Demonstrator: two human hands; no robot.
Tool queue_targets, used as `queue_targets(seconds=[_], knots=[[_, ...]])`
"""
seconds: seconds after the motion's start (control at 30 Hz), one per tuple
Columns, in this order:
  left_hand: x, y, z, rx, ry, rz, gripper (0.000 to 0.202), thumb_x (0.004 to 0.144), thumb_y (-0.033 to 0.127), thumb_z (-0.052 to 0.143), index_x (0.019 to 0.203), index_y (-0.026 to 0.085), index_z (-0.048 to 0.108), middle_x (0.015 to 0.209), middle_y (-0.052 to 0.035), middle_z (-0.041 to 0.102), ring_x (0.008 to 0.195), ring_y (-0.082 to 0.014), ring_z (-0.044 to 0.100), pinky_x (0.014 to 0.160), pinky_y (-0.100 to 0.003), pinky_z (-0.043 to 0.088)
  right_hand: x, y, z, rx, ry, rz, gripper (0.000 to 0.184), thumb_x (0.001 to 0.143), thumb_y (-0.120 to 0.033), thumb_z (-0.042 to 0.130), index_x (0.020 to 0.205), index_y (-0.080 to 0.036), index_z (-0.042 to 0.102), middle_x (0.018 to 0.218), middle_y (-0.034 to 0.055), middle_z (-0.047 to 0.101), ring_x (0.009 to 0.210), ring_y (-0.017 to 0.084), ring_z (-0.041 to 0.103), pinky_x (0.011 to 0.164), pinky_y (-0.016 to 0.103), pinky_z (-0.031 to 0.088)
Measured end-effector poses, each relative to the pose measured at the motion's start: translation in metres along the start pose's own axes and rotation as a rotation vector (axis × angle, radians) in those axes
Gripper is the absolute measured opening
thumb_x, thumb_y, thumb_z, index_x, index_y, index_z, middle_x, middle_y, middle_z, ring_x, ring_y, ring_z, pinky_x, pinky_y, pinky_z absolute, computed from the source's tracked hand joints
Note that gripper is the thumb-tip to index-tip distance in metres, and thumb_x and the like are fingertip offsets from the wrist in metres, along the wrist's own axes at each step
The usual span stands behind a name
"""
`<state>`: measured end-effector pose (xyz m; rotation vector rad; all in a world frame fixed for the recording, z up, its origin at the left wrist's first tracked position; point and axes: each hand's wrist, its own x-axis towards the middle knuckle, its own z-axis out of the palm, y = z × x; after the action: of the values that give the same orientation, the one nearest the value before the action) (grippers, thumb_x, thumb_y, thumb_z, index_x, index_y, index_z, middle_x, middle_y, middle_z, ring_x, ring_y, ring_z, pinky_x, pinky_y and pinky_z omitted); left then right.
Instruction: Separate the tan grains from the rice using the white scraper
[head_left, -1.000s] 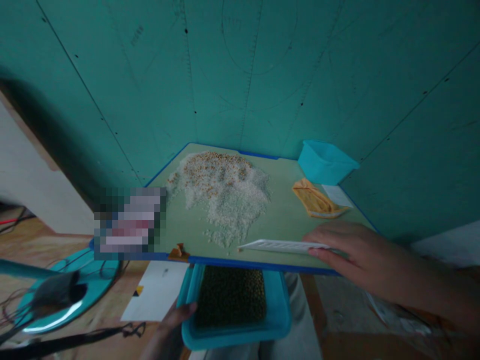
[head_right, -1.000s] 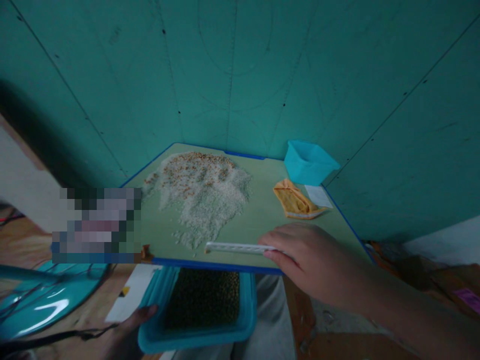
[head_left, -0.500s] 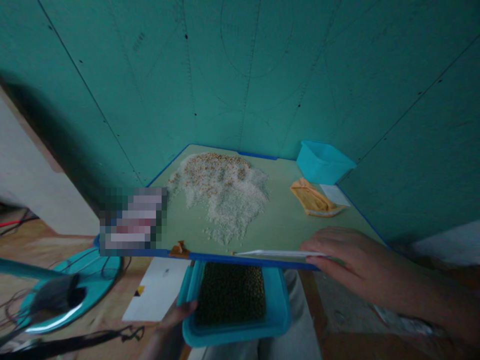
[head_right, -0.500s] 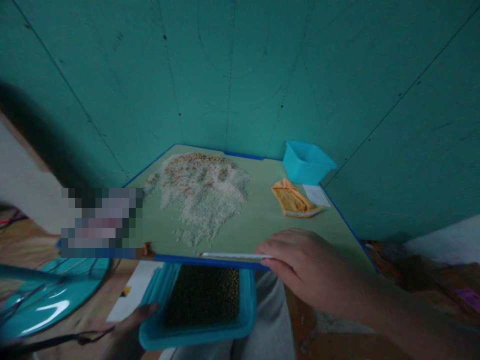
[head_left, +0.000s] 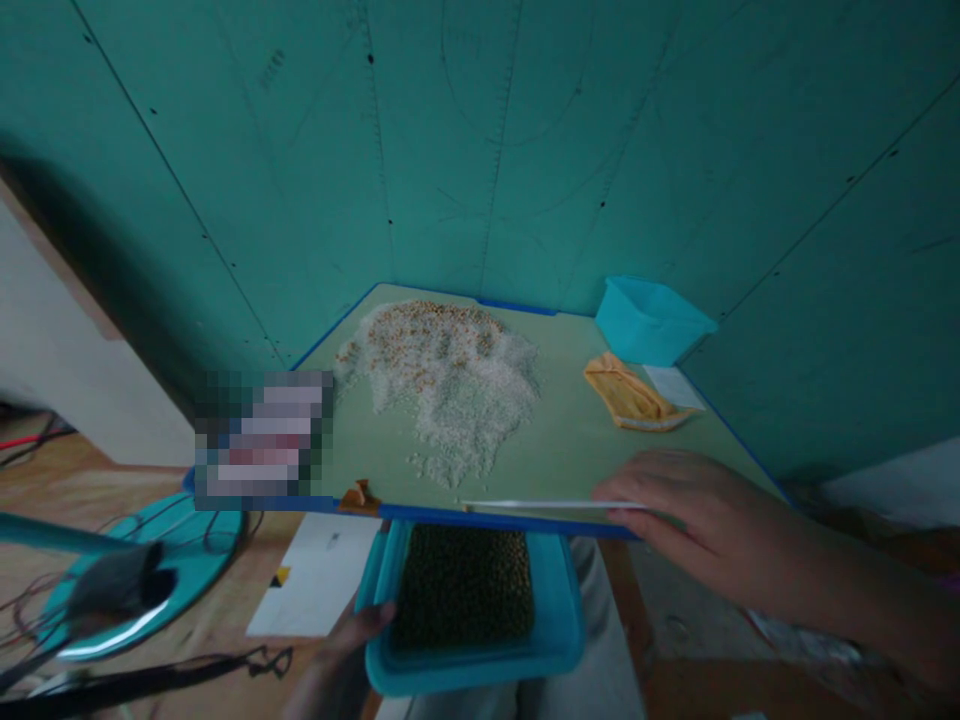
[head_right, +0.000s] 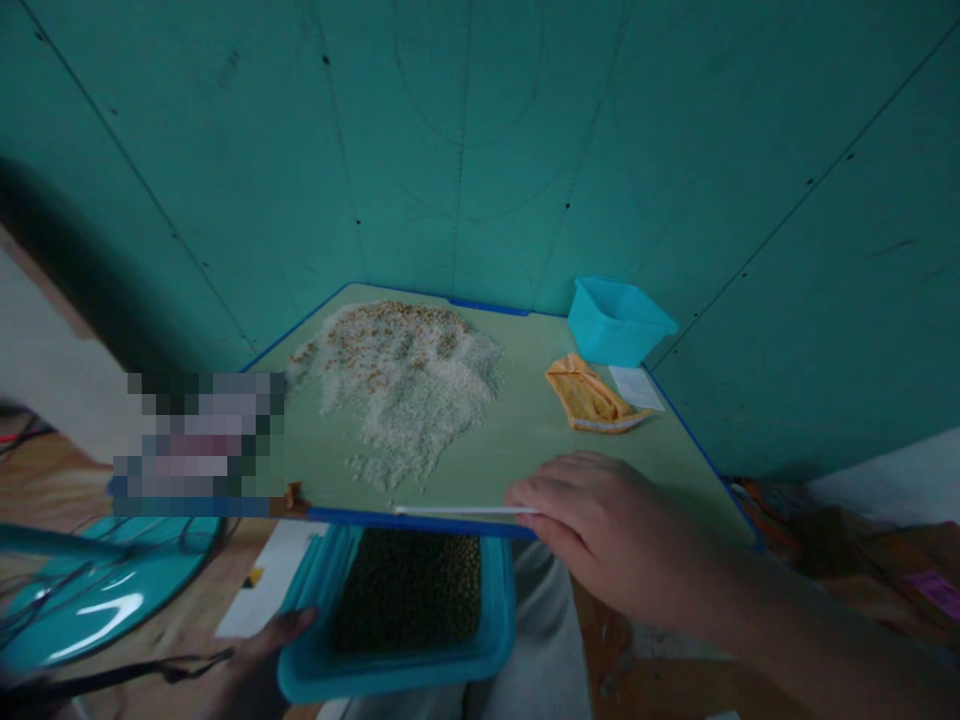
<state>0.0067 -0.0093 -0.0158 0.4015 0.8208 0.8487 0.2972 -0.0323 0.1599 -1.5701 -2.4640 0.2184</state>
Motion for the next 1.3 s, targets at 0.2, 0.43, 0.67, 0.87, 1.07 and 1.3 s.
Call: queue_targets(seconds=[0.2,0.43,0.67,0.87,1.07,1.3], knots=[[0.003,0.003,0.006,0.001,0.011,0.026,0.034,0.067,0.024,0.063,0.101,0.023,0.067,0.107,0.0011,0.068,0.121,-0.0260,0.038,0.098,-0.033,0.031,-0.006,-0.005,-0.003,-0.012,-0.012,-0.002,0.022,0.085,-0.018,0.039,0.090,-0.024,0.061,0.087,0.0038,0.065,0.082,0.018,0.059,0.073,0.031,0.046],[0.004,0.005,0.006,-0.010,0.006,-0.011,0.027,0.060,0.027,0.069,0.087,0.023,0.072,0.102,-0.0043,0.070,0.111,-0.0314,0.049,0.096,-0.039,0.035,0.018,-0.012,-0.006,0.248,-0.010,0.259,0.019,0.086,-0.029,0.040,0.090,-0.022,0.058,0.083,0.0034,0.065,0.072,0.017,0.061,0.059,0.025,0.046],[-0.006,0.003,0.015,-0.156,0.111,-0.024,0.029,0.060,0.020,0.068,0.088,0.023,0.072,0.095,-0.0016,0.072,0.106,-0.0340,0.053,0.089,-0.043,0.043,0.074,-0.027,0.019,0.583,-0.037,0.268,0.012,0.083,-0.027,0.045,0.083,-0.018,0.052,0.074,0.0012,0.063,0.063,0.012,0.059,0.048,0.019,0.039],[-0.007,0.001,0.013,-0.235,0.066,-0.122,0.034,0.063,0.020,0.064,0.096,0.027,0.069,0.093,0.0016,0.073,0.107,-0.0304,0.053,0.092,-0.039,0.040,0.108,-0.020,0.035,0.681,-0.088,0.338,0.007,0.080,-0.022,0.045,0.082,-0.017,0.049,0.075,0.0028,0.060,0.060,0.011,0.057,0.045,0.019,0.043],[-0.001,-0.005,0.013,-0.205,0.045,-0.129,0.041,0.061,0.019,0.064,0.102,0.025,0.067,0.094,0.0025,0.073,0.115,-0.0293,0.045,0.094,-0.037,0.035,0.112,0.000,0.035,0.688,-0.075,0.414,0.006,0.080,-0.021,0.045,0.084,-0.017,0.047,0.076,0.0036,0.060,0.059,0.012,0.057,0.044,0.021,0.046],[-0.004,-0.005,0.017,-0.109,0.102,-0.127,0.050,0.057,0.026,0.068,0.107,0.025,0.064,0.097,0.0009,0.072,0.115,-0.0317,0.045,0.093,-0.038,0.036,0.115,0.023,0.027,0.601,-0.026,0.481,0.003,0.081,-0.018,0.043,0.082,-0.016,0.045,0.076,0.0047,0.059,0.060,0.011,0.057,0.045,0.021,0.046]])
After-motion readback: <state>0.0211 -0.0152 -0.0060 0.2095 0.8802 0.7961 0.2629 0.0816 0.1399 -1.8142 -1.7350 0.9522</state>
